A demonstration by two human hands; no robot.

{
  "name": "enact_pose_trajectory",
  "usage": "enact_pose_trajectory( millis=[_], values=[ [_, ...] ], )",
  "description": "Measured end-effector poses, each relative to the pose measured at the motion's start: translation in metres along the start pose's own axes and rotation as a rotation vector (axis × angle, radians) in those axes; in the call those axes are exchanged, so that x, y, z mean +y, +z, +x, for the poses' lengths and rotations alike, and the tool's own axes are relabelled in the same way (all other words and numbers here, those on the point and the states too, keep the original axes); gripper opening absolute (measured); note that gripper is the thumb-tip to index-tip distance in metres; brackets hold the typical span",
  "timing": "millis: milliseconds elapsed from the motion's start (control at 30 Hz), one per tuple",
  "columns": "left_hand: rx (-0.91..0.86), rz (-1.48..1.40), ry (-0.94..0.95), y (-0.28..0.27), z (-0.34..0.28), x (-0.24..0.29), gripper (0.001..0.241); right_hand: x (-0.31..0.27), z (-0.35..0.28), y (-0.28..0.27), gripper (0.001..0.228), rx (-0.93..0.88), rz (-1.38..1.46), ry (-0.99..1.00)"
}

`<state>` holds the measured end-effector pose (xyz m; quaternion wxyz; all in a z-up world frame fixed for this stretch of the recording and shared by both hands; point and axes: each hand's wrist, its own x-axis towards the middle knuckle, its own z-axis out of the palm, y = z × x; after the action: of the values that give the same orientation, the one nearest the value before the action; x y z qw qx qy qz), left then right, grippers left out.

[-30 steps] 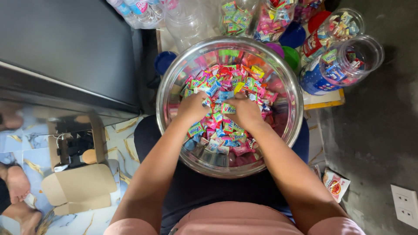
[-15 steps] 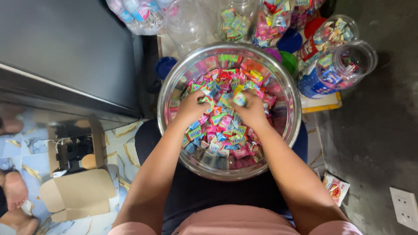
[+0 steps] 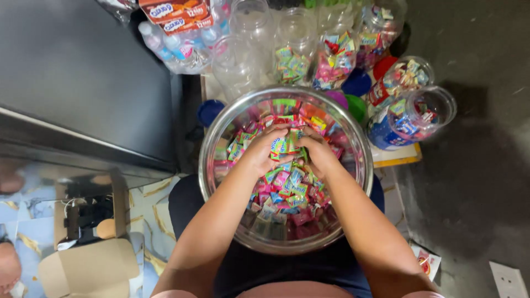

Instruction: Mixing wrapped candies in a large metal bowl and filling plastic containers.

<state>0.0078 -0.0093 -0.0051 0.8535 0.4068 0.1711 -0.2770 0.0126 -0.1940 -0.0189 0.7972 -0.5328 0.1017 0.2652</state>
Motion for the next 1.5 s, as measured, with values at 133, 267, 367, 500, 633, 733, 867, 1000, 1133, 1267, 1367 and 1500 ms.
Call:
enact_pose_trajectory(
  millis=[133,267,367,500,633,733,867,1000,1133,1267,1367,1500],
  values=[
    [0.115,0.006,-0.002,0.009,0.017,0.008,0.038,-0.023,0.003,0.007,0.04,0.018,0.0,-0.06],
    [-0.006,0.037,0.052,0.005,0.048,0.02,0.058,-0.024,0.033,-0.014,0.054,-0.043,0.162,-0.099],
    [-0.002,0.245,0.083,0.032,0.054,0.051,0.068,-0.044,0.047,-0.016,0.056,-0.084,0.128,-0.222],
    [0.026,0.495,0.259,0.069,0.07,0.108,0.07,-0.102,0.068,-0.001,0.058,0.042,0.05,-0.395],
    [0.051,0.484,0.326,0.091,0.11,0.162,0.072,-0.152,0.115,-0.003,0.068,0.141,-0.252,-0.653],
    [0.15,0.615,0.433,0.096,0.149,0.189,0.067,-0.182,0.154,-0.003,0.061,0.114,-0.383,-0.853],
    [0.237,0.728,0.489,0.097,0.19,0.207,0.059,-0.202,0.206,-0.004,0.061,0.145,-0.345,-0.739],
    [0.278,0.496,0.253,0.107,0.203,0.218,0.072,-0.198,0.267,-0.032,0.06,0.234,-0.393,-0.534],
    [0.268,0.454,0.264,0.098,0.218,0.225,0.071,-0.218,0.236,-0.008,0.067,0.194,-0.308,-0.404],
    [0.208,0.62,0.409,0.086,0.213,0.228,0.061,-0.224,0.211,-0.003,0.067,0.08,-0.266,-0.42],
    [0.142,0.66,0.455,0.082,0.169,0.218,0.046,-0.216,0.174,0.001,0.059,0.017,-0.16,-0.447],
    [-0.084,0.75,0.574,0.046,0.118,0.172,0.014,-0.179,0.109,0.009,0.046,-0.029,-0.04,-0.461]
  ],
)
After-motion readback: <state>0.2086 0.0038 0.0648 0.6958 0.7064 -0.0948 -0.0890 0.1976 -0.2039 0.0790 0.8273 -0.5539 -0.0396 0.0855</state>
